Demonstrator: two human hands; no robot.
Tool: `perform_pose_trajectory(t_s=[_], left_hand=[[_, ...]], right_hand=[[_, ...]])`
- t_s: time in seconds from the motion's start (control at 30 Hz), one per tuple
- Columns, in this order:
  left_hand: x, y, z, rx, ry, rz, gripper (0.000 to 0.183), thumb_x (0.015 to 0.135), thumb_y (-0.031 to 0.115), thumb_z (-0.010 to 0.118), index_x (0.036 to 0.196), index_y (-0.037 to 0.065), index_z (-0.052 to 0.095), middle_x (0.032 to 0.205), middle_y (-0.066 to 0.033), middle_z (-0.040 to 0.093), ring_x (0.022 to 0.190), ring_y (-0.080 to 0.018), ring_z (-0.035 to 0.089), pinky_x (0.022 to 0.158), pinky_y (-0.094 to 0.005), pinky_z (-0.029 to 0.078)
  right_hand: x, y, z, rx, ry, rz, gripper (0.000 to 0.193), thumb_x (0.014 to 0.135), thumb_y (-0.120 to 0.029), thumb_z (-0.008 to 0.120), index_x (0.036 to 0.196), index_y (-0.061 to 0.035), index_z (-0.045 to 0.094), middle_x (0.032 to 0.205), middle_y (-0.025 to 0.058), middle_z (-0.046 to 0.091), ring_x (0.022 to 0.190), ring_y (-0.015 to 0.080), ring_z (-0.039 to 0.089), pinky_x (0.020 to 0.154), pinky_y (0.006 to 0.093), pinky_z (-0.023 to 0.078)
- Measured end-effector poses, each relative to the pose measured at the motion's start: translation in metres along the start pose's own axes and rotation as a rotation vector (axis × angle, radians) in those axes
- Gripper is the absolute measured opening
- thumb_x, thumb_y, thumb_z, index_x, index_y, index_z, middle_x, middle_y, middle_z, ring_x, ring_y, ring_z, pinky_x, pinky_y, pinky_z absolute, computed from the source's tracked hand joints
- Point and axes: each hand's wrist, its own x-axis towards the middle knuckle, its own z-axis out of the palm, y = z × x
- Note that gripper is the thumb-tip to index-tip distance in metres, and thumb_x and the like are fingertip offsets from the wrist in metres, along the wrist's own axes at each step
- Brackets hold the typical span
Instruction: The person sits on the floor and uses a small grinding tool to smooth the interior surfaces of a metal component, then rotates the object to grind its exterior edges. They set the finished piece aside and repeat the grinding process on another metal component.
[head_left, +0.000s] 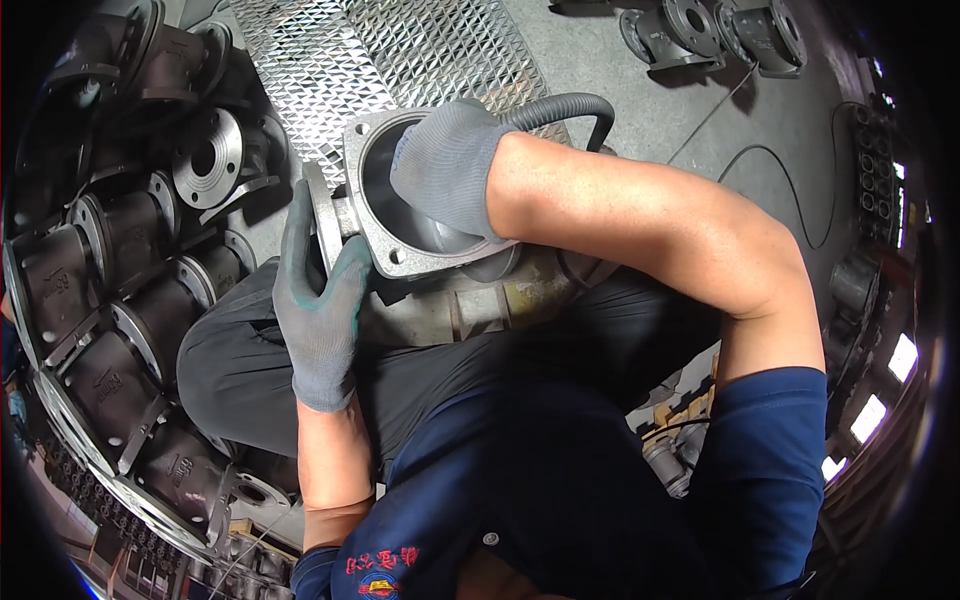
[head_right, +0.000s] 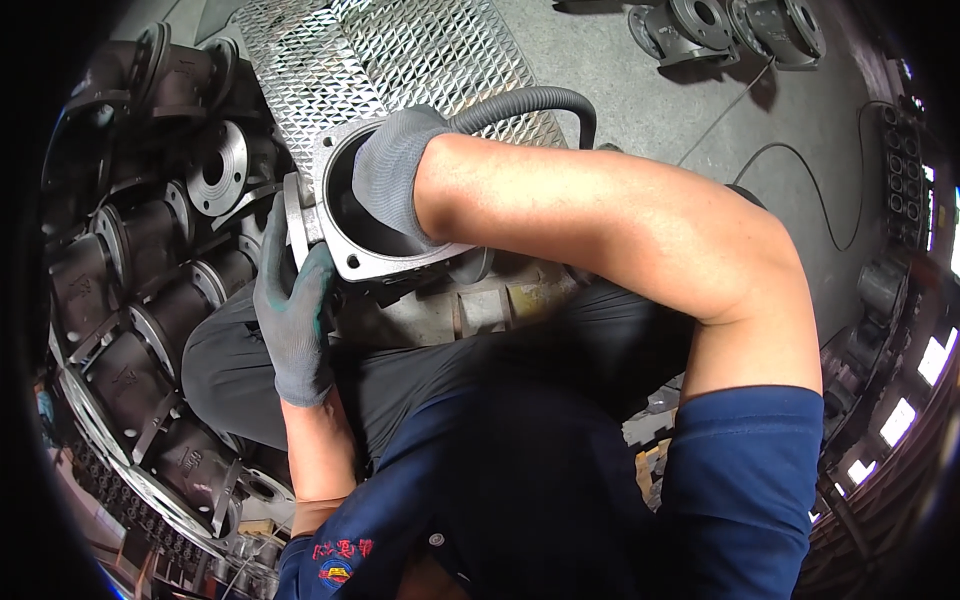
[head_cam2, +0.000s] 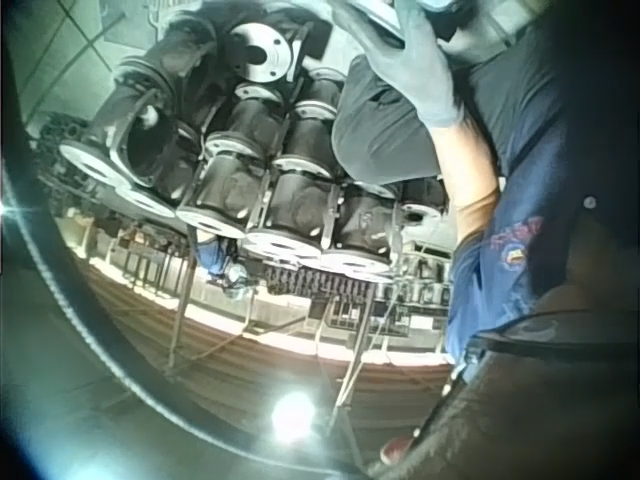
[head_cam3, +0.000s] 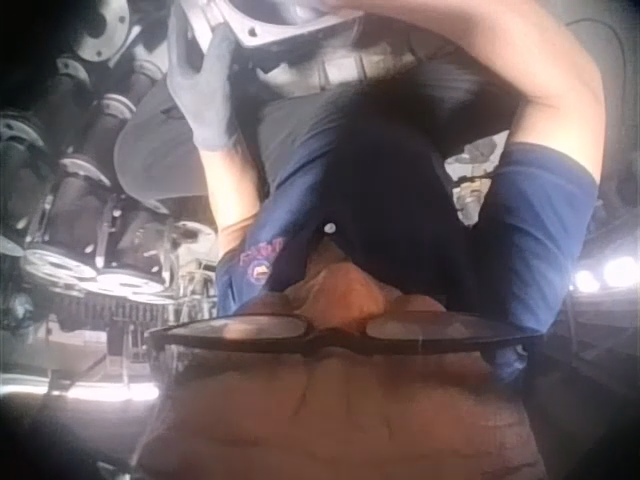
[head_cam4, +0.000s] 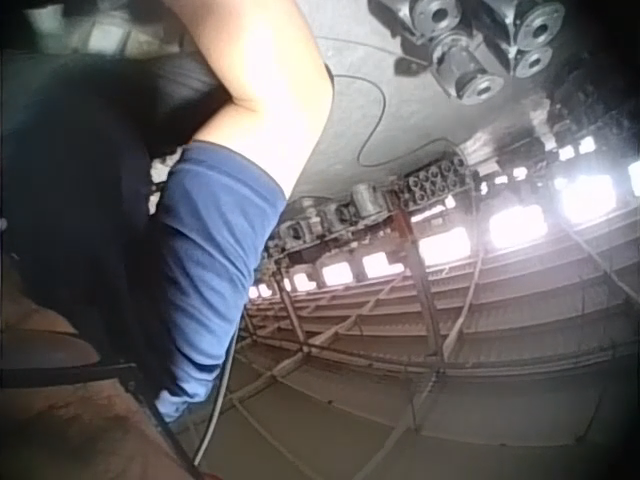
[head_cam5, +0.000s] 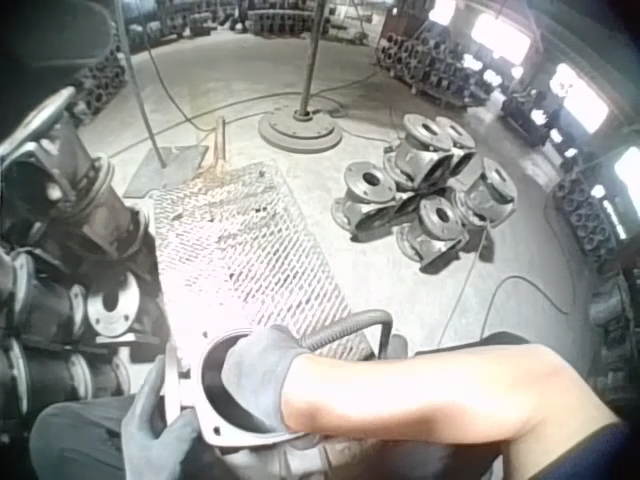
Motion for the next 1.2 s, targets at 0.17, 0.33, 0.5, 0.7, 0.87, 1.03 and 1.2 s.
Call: perform_pose_trajectory(t_s=[0.17, 0.33, 0.5, 0.7, 0.87, 1.03, 1.2], left_hand=[[-0.004, 0.007, 0.003, -0.033, 0.020, -0.024, 0.084, 0.094, 0.010, 0.077, 0.168, -0.008, 0.041, 0.168, -0.0235, 0.052, 0.154, -0.0269, 0.049, 0.128, -0.0404, 0.036], [-0.002, 0.011, 0.005, 0.037, 0.003, 0.002, 0.084, 0.095, 0.010, 0.077, 0.168, -0.008, 0.040, 0.169, -0.0237, 0.051, 0.155, -0.0264, 0.048, 0.129, -0.0401, 0.035], [-0.004, 0.009, 0.007, 0.004, -0.003, 0.013, 0.084, 0.094, 0.008, 0.075, 0.168, -0.010, 0.039, 0.171, -0.0244, 0.048, 0.159, -0.0280, 0.044, 0.131, -0.0404, 0.032], [-0.015, 0.013, 0.012, 0.071, -0.049, 0.076, 0.094, 0.090, 0.012, 0.076, 0.171, -0.009, 0.033, 0.173, -0.0248, 0.043, 0.160, -0.0285, 0.042, 0.131, -0.0413, 0.031], [-0.018, 0.008, 0.015, 0.102, -0.093, 0.163, 0.098, 0.088, 0.010, 0.077, 0.172, -0.009, 0.030, 0.176, -0.0256, 0.040, 0.163, -0.0302, 0.038, 0.133, -0.0431, 0.028], [-0.020, 0.005, 0.017, 0.156, -0.093, 0.185, 0.100, 0.087, 0.010, 0.078, 0.172, -0.009, 0.029, 0.177, -0.0250, 0.038, 0.163, -0.0299, 0.038, 0.134, -0.0438, 0.028], [-0.021, 0.004, 0.015, 0.291, -0.086, 0.215, 0.098, 0.088, 0.007, 0.077, 0.171, -0.009, 0.028, 0.173, -0.0314, 0.040, 0.163, -0.0364, 0.040, 0.130, -0.0424, 0.035]], right_hand=[[0.001, 0.001, -0.003, 0.022, -0.003, -0.025, 0.015, 0.080, -0.016, 0.077, 0.088, -0.0049, 0.084, 0.083, 0.0117, 0.080, 0.078, 0.0272, 0.081, 0.062, 0.0419, 0.062], [-0.004, 0.002, -0.003, 0.054, 0.108, -0.016, 0.016, 0.080, -0.017, 0.077, 0.086, -0.0037, 0.083, 0.080, 0.0133, 0.079, 0.074, 0.0301, 0.080, 0.059, 0.0439, 0.062], [-0.007, 0.008, -0.013, 0.070, -0.112, 0.082, 0.018, 0.087, -0.015, 0.076, 0.094, 0.0001, 0.082, 0.095, 0.0188, 0.081, 0.087, 0.0335, 0.081, 0.076, 0.0439, 0.066], [-0.085, 0.056, -0.007, 0.348, 0.117, 0.339, 0.020, 0.101, -0.016, 0.072, 0.117, -0.0053, 0.075, 0.099, 0.0172, 0.074, 0.096, 0.0371, 0.074, 0.088, 0.0466, 0.059], [-0.137, 0.060, 0.026, 0.607, 0.348, 0.471, 0.028, 0.109, -0.016, 0.068, 0.133, -0.0052, 0.074, 0.093, 0.0097, 0.072, 0.079, 0.0190, 0.074, 0.074, 0.0366, 0.060], [-0.147, 0.040, 0.048, 0.854, 0.401, 0.509, 0.038, 0.106, -0.012, 0.065, 0.144, -0.0090, 0.071, 0.099, 0.0145, 0.076, 0.084, 0.0246, 0.073, 0.079, 0.0378, 0.060], [-0.142, 0.042, 0.054, 0.723, 0.466, 0.439, 0.041, 0.102, -0.015, 0.067, 0.142, -0.0123, 0.072, 0.108, 0.0195, 0.079, 0.096, 0.0404, 0.075, 0.088, 0.0477, 0.060]])
